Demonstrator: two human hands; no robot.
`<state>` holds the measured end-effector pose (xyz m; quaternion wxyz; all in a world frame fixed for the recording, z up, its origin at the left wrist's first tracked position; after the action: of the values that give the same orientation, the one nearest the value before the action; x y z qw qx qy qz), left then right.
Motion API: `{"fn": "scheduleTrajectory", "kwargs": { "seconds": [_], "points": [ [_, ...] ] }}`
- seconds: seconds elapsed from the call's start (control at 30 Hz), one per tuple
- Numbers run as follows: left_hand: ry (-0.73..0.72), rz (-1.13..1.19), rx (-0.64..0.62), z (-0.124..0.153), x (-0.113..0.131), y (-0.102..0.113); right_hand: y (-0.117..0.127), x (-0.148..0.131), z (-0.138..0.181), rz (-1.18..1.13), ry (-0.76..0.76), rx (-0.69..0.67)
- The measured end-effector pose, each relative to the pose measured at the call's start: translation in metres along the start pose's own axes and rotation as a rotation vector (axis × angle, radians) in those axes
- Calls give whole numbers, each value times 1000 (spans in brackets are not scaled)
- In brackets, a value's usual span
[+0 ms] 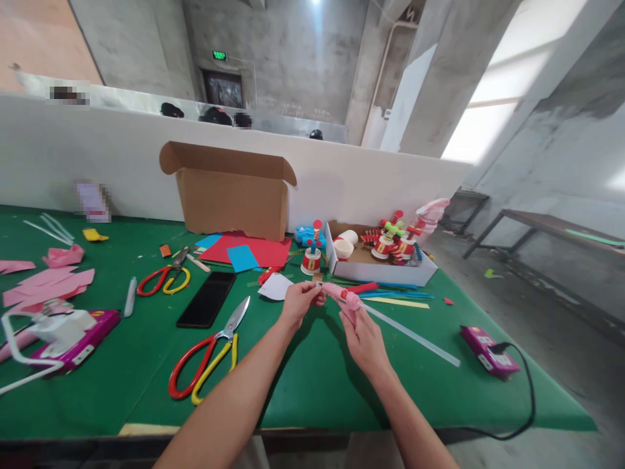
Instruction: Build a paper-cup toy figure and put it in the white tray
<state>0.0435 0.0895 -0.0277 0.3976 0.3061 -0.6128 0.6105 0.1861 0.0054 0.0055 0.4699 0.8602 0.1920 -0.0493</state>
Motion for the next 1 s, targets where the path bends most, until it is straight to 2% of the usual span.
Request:
{"fn": "scheduleTrajectory", "kwargs": {
  "seconds": [0.8,1.0],
  "points": [
    [8,10,20,-1,-2,2,2,9,3,47,-39,-5],
    [7,11,27,-1,-2,2,6,13,4,65,-67,30]
  ]
}}
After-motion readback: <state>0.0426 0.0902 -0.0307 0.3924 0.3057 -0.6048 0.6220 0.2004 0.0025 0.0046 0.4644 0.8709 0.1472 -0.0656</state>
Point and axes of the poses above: each hand's wrist, its own z-axis away from the middle knuckle, its own y-axis out of the back of the hand, x = y × z, the point moved 5 cm from there along -z, towards the middle knuckle, and after that the axes turned 8 degrees about z, right-handed, at the moved point
